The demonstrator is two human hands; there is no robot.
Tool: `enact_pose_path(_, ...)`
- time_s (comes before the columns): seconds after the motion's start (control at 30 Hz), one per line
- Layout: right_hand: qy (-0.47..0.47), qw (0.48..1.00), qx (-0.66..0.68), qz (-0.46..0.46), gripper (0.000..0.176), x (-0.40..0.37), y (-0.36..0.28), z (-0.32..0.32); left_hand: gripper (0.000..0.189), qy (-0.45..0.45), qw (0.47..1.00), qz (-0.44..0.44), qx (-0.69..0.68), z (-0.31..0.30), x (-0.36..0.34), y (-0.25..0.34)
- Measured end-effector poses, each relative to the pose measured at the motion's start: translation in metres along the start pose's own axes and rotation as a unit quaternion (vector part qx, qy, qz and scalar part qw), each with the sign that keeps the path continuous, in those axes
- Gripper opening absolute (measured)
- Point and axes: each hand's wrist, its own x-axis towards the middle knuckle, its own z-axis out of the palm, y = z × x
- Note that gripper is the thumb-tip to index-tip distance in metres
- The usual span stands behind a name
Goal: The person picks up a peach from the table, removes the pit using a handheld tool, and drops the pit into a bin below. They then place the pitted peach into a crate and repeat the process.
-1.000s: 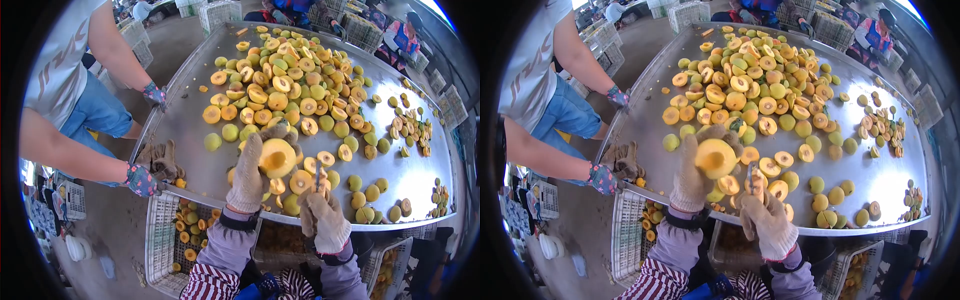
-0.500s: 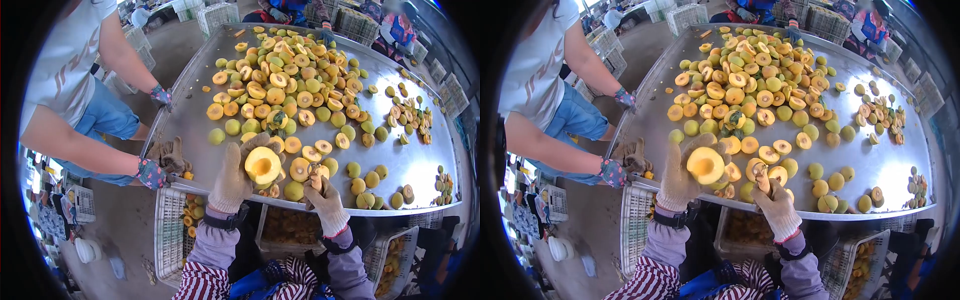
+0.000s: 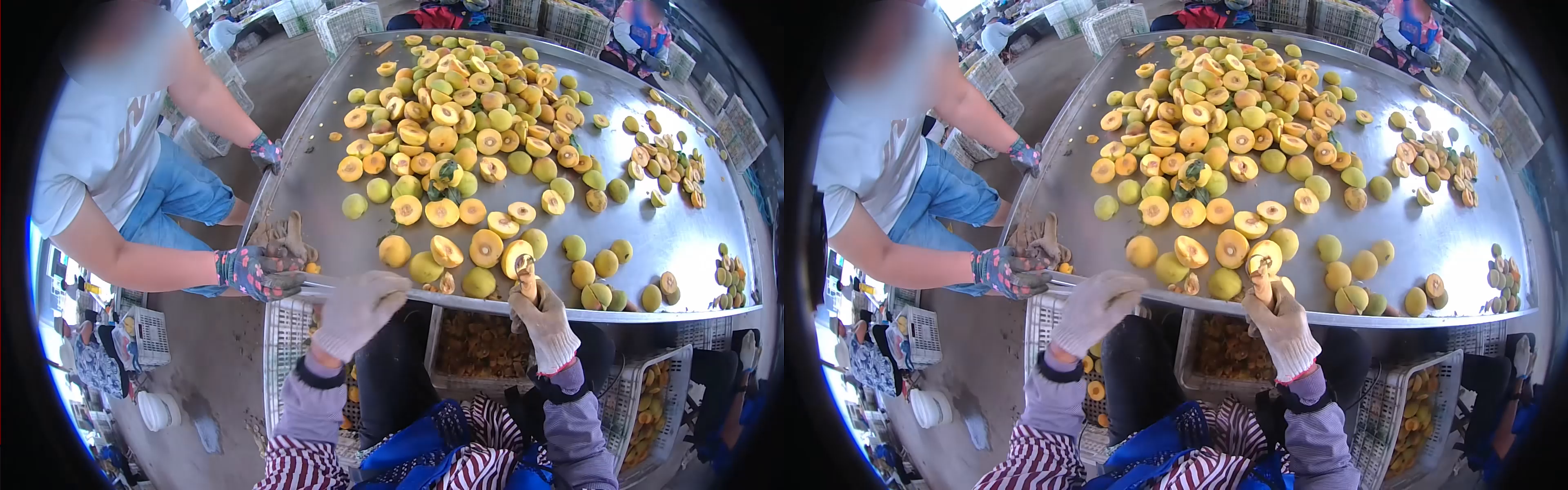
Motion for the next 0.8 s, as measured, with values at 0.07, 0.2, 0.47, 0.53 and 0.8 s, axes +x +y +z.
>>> enact_pose_path(0.07,-0.005,1.000,-0.003,-0.006,0.024,-0.005,-0.003,0.000,0.019,-0.076,0.994,0.031,0.066,0.029,0.029,0.003)
enact_pose_path(0.2,0.006,1.000,-0.011,-0.006,0.023,-0.017,-0.011,-0.010,0.020,-0.183,0.967,0.058,0.167,0.077,0.076,0.010)
enact_pose_path(0.47,0.025,0.999,-0.023,0.029,0.020,-0.025,-0.003,-0.031,0.026,-0.333,0.881,0.006,0.337,0.111,0.101,-0.004)
enact_pose_path(0.53,0.018,0.999,-0.010,0.025,0.019,-0.028,-0.005,-0.028,0.026,-0.325,0.881,0.001,0.344,0.105,0.094,-0.010)
enact_pose_path(0.8,-0.010,0.999,0.021,0.030,0.017,-0.033,0.003,-0.018,0.021,-0.100,0.825,-0.256,-0.495,0.060,0.050,0.017)
